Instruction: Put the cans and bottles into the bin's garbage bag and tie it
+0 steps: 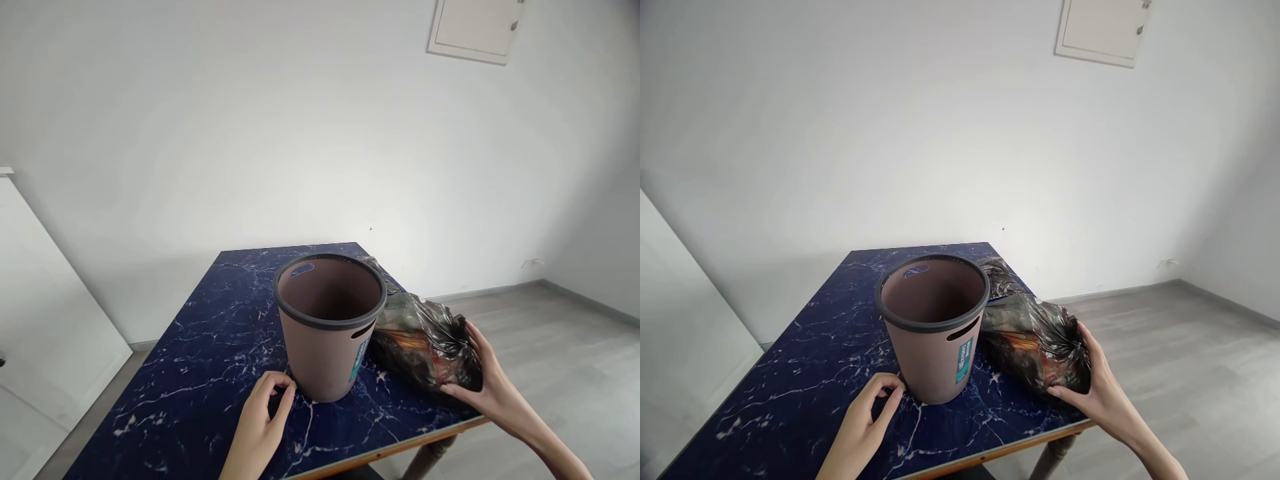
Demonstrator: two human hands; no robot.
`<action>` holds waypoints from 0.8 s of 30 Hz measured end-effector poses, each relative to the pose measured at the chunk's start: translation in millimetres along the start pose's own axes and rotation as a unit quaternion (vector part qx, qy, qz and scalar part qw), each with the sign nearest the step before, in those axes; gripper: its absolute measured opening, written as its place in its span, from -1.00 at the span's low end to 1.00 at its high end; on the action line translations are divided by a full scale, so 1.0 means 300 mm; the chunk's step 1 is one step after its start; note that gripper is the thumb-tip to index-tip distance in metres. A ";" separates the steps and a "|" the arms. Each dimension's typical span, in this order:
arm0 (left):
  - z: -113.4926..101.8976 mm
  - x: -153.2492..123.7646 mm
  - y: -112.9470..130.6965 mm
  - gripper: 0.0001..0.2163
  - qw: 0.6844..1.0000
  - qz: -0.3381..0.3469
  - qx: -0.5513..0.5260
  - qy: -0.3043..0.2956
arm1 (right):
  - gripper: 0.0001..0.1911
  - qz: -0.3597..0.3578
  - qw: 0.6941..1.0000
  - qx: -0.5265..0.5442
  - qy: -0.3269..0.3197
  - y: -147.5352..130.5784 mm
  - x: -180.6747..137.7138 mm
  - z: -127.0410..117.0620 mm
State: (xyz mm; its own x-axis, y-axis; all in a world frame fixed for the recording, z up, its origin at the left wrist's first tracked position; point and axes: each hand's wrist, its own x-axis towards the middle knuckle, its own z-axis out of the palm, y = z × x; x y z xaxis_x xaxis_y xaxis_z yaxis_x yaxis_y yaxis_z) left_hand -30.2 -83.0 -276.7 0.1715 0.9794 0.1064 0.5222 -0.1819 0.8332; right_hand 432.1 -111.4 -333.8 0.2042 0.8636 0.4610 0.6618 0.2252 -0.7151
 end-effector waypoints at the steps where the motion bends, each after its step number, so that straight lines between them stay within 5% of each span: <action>1: 0.001 0.000 0.001 -0.58 1.000 0.002 0.001 0.000 | 0.23 0.004 1.000 0.027 0.007 0.005 0.005 -0.003; 7: 0.006 0.001 0.004 -0.60 1.000 0.012 0.012 0.003 | -0.25 0.130 0.959 0.197 0.157 -0.028 -0.027 -0.058; 10: 0.008 0.000 0.006 -0.60 1.000 0.017 0.012 0.001 | -0.36 0.137 0.938 0.157 0.277 -0.091 -0.012 -0.105; 12: 0.009 0.000 0.006 -0.60 1.000 0.022 0.015 0.003 | -0.43 0.096 0.948 0.089 0.290 -0.150 0.031 -0.134; 17: 0.008 -0.001 -0.002 -0.61 0.999 0.034 0.029 0.012 | -0.66 -0.046 0.991 -0.068 0.105 -0.312 0.284 -0.126; 24: 0.001 -0.017 -0.011 -0.62 0.998 0.038 0.042 0.012 | -0.69 -0.130 0.979 -0.077 -0.140 -0.445 0.746 0.129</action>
State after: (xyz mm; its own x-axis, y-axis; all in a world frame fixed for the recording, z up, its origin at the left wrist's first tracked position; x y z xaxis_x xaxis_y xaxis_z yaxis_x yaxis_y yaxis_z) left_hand -32.5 -87.5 -280.1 0.1935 0.9643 0.1808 0.5766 -0.2609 0.7743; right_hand 361.5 69.4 -155.4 -0.1769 0.8810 0.4388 0.7699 0.4016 -0.4959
